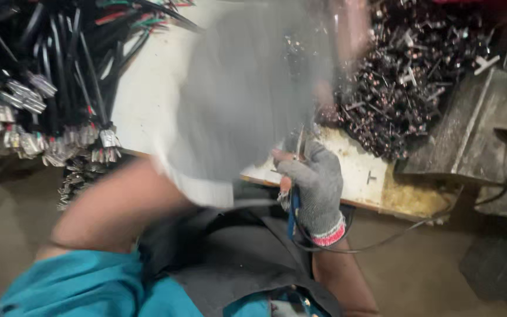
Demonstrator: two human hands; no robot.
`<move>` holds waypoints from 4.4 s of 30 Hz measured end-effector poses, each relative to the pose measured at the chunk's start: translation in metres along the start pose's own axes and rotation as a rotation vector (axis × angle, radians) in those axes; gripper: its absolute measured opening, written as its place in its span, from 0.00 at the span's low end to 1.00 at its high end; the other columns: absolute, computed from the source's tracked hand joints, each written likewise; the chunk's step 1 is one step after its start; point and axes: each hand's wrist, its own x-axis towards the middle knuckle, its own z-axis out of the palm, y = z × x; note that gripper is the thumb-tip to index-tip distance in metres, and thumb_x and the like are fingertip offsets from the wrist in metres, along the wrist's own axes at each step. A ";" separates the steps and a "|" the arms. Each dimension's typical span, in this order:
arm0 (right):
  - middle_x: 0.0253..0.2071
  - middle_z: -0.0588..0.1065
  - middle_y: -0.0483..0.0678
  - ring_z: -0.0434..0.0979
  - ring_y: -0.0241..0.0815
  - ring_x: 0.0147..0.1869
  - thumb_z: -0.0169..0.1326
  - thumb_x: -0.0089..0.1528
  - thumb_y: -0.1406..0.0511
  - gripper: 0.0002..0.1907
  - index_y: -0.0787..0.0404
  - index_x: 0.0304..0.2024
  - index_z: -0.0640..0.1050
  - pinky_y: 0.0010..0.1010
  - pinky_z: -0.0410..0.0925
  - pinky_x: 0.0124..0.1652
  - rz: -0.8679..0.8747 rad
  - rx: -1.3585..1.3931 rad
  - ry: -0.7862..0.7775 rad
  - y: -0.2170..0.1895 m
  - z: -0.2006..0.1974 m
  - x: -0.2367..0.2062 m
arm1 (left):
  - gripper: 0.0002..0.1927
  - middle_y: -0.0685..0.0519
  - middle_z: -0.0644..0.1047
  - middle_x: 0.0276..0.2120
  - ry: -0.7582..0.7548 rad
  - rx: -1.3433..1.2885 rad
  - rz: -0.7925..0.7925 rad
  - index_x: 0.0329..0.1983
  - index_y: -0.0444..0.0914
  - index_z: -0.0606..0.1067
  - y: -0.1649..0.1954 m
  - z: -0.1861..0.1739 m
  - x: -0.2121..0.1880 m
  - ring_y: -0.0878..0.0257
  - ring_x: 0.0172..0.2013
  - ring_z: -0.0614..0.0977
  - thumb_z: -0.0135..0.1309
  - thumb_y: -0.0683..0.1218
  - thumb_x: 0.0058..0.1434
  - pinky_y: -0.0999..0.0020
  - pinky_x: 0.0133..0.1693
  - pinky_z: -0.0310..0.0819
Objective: The person solders colored wires to small black connector components at a workbench. They hold a component in one hand, dip the wire end into a flux container, and use a soldering iron to attach the wire, placing finished connectors on the table with a large pile of completed parts.
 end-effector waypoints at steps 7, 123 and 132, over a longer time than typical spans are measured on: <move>0.36 0.81 0.49 0.75 0.56 0.36 0.65 0.52 0.68 0.09 0.56 0.31 0.77 0.45 0.65 0.38 -0.831 -0.926 -0.040 -0.011 0.006 0.003 | 0.09 0.51 0.78 0.37 -0.127 0.380 -0.480 0.46 0.44 0.80 -0.057 -0.002 -0.119 0.54 0.37 0.81 0.64 0.46 0.64 0.59 0.36 0.73; 0.40 0.78 0.48 0.79 0.44 0.42 0.62 0.62 0.48 0.22 0.60 0.40 0.79 0.33 0.69 0.41 -0.186 -0.277 0.020 0.003 -0.004 -0.031 | 0.09 0.52 0.74 0.29 -0.357 -0.794 -0.525 0.36 0.44 0.77 0.005 0.064 -0.143 0.54 0.29 0.79 0.67 0.46 0.56 0.61 0.31 0.71; 0.32 0.74 0.48 0.75 0.50 0.38 0.65 0.59 0.53 0.17 0.58 0.40 0.81 0.41 0.68 0.40 -0.690 -0.666 -0.125 0.059 -0.049 -0.045 | 0.12 0.52 0.73 0.29 -0.492 -0.582 -0.399 0.36 0.46 0.77 0.019 0.076 -0.148 0.49 0.28 0.78 0.67 0.50 0.51 0.54 0.28 0.69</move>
